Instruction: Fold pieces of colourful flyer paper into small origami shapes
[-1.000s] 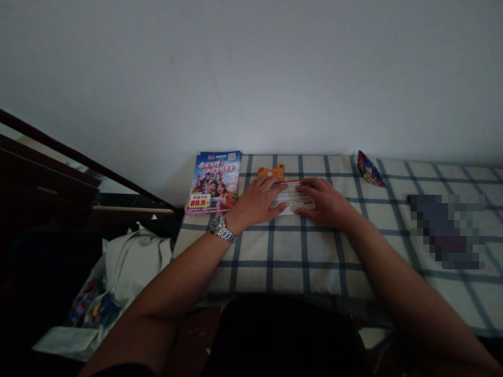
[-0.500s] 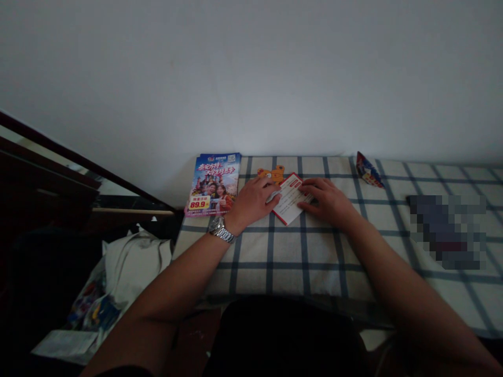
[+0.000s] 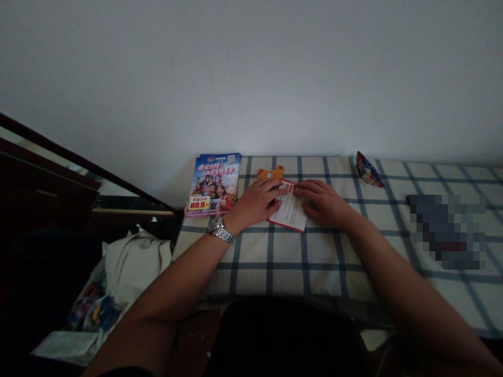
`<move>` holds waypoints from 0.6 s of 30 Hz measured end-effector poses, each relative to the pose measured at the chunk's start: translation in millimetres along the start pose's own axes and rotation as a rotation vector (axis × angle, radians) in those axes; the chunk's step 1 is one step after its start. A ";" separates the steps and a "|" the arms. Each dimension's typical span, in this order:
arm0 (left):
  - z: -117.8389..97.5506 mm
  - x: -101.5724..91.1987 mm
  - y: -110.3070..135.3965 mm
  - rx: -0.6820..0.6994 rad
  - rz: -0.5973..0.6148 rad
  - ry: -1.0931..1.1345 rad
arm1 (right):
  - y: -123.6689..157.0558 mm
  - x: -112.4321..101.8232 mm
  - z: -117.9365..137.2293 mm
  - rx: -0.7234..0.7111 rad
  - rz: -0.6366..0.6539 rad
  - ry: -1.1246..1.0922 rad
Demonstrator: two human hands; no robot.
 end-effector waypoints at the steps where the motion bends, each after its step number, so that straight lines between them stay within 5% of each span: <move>1: -0.3 1.2 0.4 0.001 0.010 0.004 | -0.4 -0.4 0.2 0.000 -0.001 0.002; 18: 0.6 3.0 0.7 -0.029 -0.001 0.007 | -1.5 -3.8 -10.0 0.099 -0.044 -0.015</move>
Point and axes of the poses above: each hand's wrist, its own y-axis away from the middle knuckle, its own x-axis out of the palm, z = x × y, the point moved 10 cm from there along -y, towards the middle knuckle, and after that the axes turned 14 degrees about -z, right-handed, at the moved point
